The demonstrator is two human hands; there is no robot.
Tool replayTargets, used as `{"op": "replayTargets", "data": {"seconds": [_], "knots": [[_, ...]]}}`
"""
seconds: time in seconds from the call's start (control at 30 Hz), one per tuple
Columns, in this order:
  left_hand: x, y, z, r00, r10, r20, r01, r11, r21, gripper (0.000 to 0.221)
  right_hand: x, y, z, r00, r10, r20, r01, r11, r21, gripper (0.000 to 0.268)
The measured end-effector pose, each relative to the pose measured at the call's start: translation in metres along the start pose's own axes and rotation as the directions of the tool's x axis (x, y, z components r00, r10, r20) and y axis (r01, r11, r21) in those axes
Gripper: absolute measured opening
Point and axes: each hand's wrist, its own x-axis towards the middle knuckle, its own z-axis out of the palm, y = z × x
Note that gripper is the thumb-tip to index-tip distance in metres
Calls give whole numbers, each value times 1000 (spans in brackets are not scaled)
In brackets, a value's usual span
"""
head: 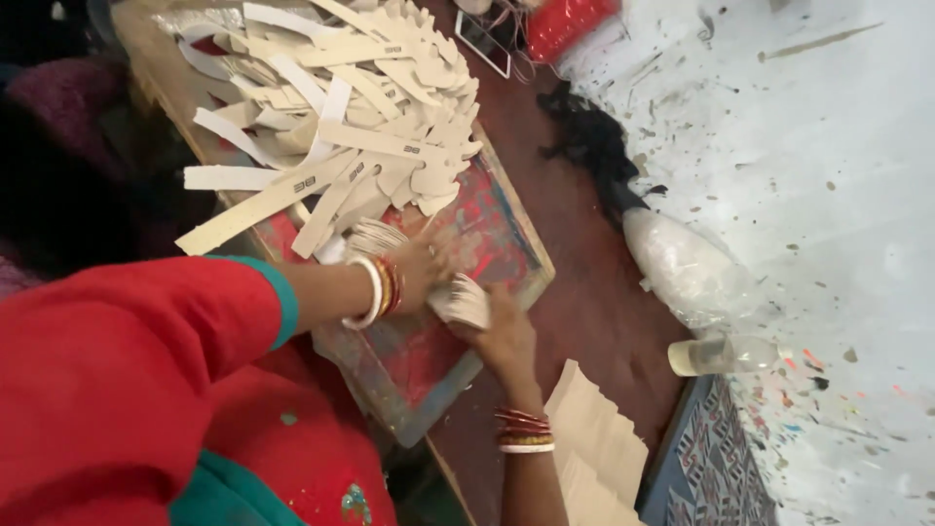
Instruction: Sorting and stacking printed cardboard tags on a workbench in a production facility.
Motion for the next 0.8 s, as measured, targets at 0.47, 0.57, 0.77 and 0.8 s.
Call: {"op": "replayTargets", "data": {"seconds": [0.47,0.57,0.77,0.8], "knots": [[26,-2,-53,972,91,-216,-148,954,-261,74,-77,14,-78,954,158,-254,-168,986,-19,61],[25,-15,-54,986,35,-165,-78,962,-261,74,-58,18,-78,955,75,-287,-76,997,9,60],[3,-14,-80,970,-45,-238,-26,958,-286,70,-52,19,-91,950,205,-235,-201,979,43,63],[1,-8,-80,959,-34,-282,-57,949,-310,70,-58,22,-94,949,236,-210,-227,972,68,62]]}}
